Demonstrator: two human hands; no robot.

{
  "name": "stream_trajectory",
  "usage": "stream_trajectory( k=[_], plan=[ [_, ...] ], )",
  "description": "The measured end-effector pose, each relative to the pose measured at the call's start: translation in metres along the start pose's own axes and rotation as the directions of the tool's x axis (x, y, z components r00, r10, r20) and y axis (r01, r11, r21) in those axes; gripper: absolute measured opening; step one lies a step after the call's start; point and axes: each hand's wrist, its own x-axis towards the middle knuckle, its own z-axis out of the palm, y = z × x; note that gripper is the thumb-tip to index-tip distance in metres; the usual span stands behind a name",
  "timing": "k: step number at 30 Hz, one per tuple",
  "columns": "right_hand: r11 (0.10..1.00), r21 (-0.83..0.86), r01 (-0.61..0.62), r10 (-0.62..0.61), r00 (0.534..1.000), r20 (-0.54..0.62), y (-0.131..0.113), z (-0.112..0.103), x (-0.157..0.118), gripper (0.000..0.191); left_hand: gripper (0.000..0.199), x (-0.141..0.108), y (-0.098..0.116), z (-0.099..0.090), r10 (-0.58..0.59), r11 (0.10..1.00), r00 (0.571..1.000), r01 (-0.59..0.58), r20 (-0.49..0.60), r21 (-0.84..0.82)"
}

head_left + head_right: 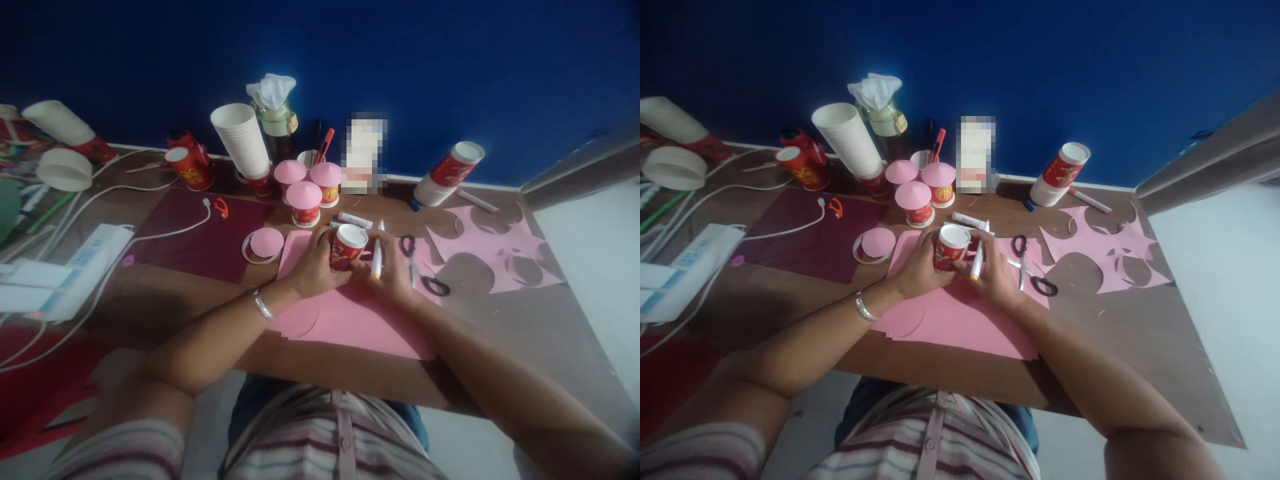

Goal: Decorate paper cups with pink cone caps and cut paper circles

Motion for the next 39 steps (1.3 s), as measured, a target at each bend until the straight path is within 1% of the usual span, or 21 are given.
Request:
stream_trajectory(
  k=[2,4,6,8,11,13,15,18,21,23,25,28,31,33,36,39],
  plan=[
    [1.0,0.0,-0.018,0.018,1.0,-0.01,0.0,0.0,0.0,0.052,0.067,-0.001,0.002,-0.002,-0.021,0.979,0.992,0.046,0.128,-0.198],
    [0.999,0.033,-0.014,0.014,1.0,-0.022,0.001,-0.002,0.002,0.05,0.058,-0.001,0.003,-0.006,-0.036,0.912,0.965,0.137,0.259,-0.386],
    [0.998,0.064,-0.001,0.003,1.0,-0.031,0.003,-0.003,0.004,0.048,0.053,0.0,0.003,-0.009,-0.047,0.848,0.947,0.206,0.318,-0.488],
    [0.997,0.076,0.005,-0.002,0.999,-0.037,0.005,-0.004,0.006,0.045,0.054,0.002,0.001,-0.01,-0.059,0.812,0.949,0.226,0.309,-0.538],
    [0.997,0.071,0.009,-0.004,0.998,-0.063,0.006,-0.005,0.009,0.044,0.063,0.003,0.0,-0.007,-0.078,0.796,0.959,0.224,0.272,-0.563],
    [0.995,0.095,0.02,-0.016,0.999,-0.045,0.006,-0.004,0.009,0.048,0.064,0.002,0.0,-0.006,-0.087,0.795,0.96,0.227,0.265,-0.563],
    [0.988,0.151,0.016,-0.016,1.0,-0.004,0.006,-0.002,0.008,0.055,0.062,0.002,0.001,-0.006,-0.093,0.786,0.961,0.232,0.261,-0.574],
    [0.973,0.229,-0.028,0.026,1.0,0.015,0.004,-0.001,0.006,0.06,0.057,0.002,0.0,-0.009,-0.101,0.758,0.951,0.264,0.292,-0.597],
    [0.955,0.291,-0.066,0.068,0.998,0.005,0.002,-0.002,0.004,0.058,0.054,0.005,-0.002,-0.013,-0.107,0.685,0.925,0.334,0.364,-0.648],
    [0.946,0.319,-0.063,0.064,0.998,0.008,0.001,-0.002,0.004,0.057,0.054,0.006,-0.003,-0.014,-0.101,0.638,0.92,0.351,0.378,-0.686],
    [0.942,0.334,-0.042,0.04,0.999,0.012,0.001,-0.002,0.003,0.058,0.054,0.007,-0.002,-0.014,-0.099,0.622,0.923,0.348,0.371,-0.701],
    [0.951,0.308,-0.021,0.017,1.0,0.018,0.002,-0.002,0.003,0.062,0.053,0.007,-0.002,-0.013,-0.137,0.626,0.934,0.339,0.329,-0.702],
    [0.967,0.254,-0.027,0.019,0.999,0.036,0.002,-0.001,0.003,0.064,0.057,0.007,-0.003,-0.013,-0.18,0.617,0.938,0.342,0.296,-0.708],
    [0.97,0.237,-0.049,0.037,0.998,0.053,0.002,0.0,0.003,0.065,0.059,0.008,-0.003,-0.013,-0.19,0.61,0.933,0.356,0.305,-0.708],
    [0.97,0.226,-0.094,0.081,0.995,0.064,0.003,0.001,0.004,0.065,0.055,0.008,-0.002,-0.014,-0.189,0.594,0.919,0.388,0.347,-0.705],
    [0.975,0.197,-0.102,0.09,0.994,0.068,0.003,0.0,0.005,0.063,0.051,0.007,-0.005,-0.014,-0.174,0.55,0.902,0.422,0.395,-0.721]
  ],
)
